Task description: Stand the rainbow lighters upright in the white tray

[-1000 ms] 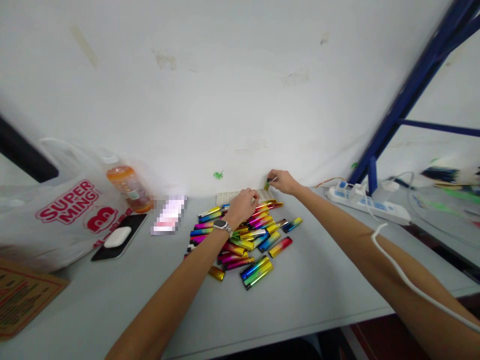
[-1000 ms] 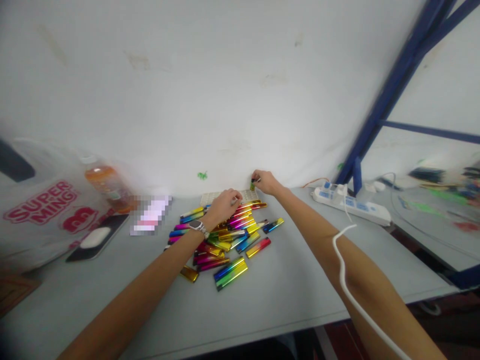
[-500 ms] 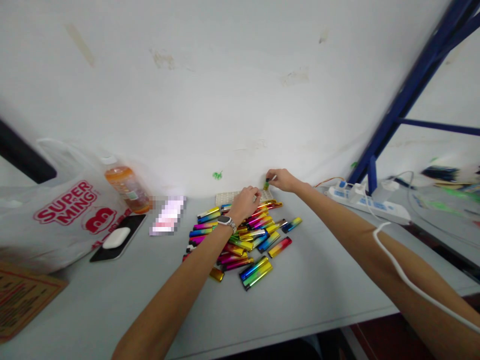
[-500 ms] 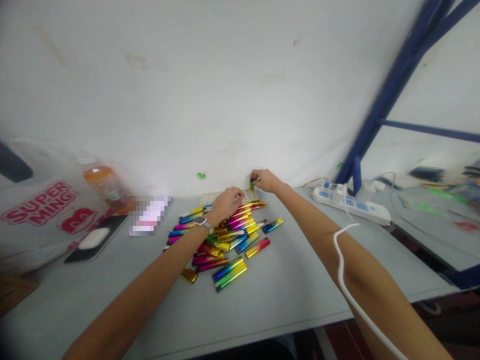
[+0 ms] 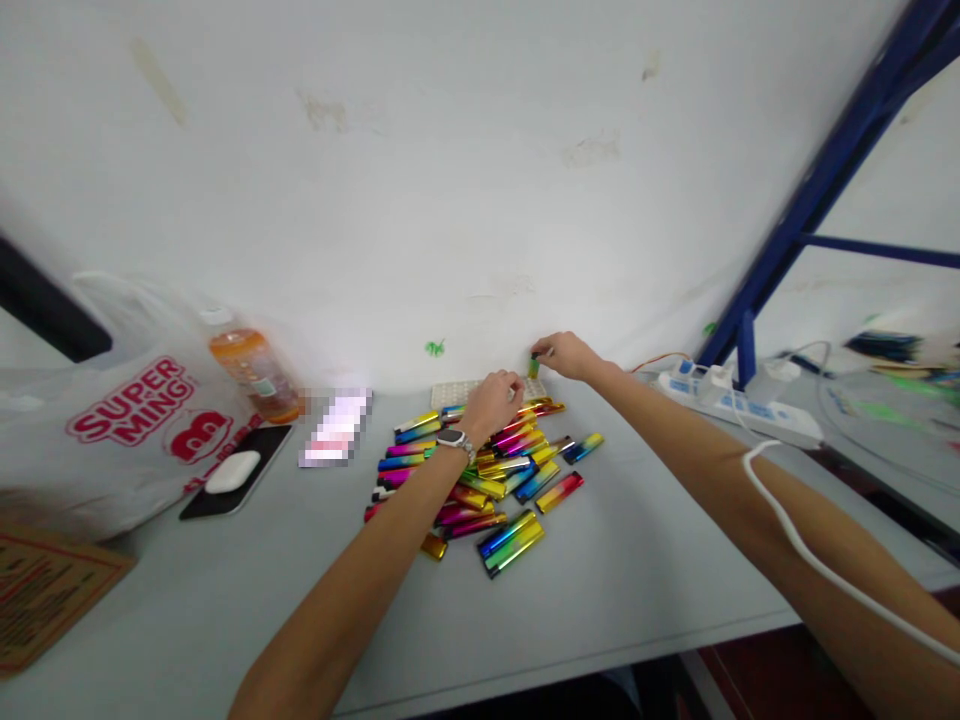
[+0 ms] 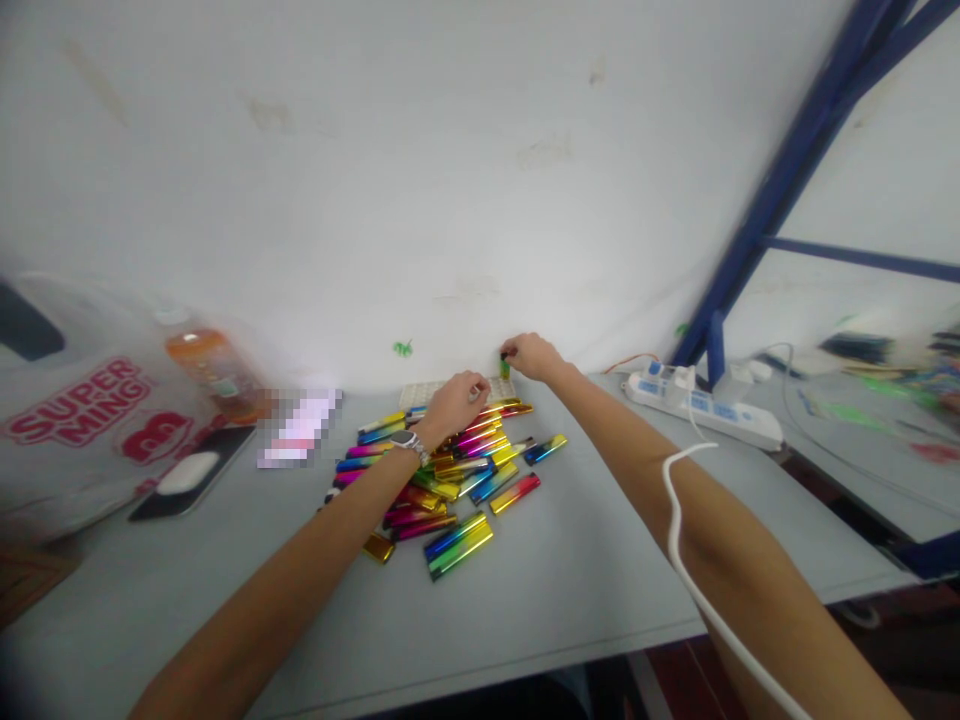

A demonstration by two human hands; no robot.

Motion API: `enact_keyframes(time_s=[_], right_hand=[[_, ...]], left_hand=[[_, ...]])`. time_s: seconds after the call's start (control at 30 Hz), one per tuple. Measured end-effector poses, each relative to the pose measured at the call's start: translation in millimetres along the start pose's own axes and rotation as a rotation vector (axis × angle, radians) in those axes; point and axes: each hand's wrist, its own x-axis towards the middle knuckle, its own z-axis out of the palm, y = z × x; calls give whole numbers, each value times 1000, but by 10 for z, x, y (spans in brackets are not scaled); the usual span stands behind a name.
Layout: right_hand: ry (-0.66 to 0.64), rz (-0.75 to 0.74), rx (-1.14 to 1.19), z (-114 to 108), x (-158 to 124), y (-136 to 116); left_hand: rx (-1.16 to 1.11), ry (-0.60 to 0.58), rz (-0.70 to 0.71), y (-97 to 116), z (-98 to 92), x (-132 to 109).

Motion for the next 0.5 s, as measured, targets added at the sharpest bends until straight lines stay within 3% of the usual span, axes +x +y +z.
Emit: enact_keyframes(time_s=[0.2,0.5], right_hand=[[84,45,-139,166,-199,-213],[101,15,-113,317,-368,-163]], left_hand=[[7,-12,-14,-4,-18,-19],[24,25,-23,-151,-163,-126]])
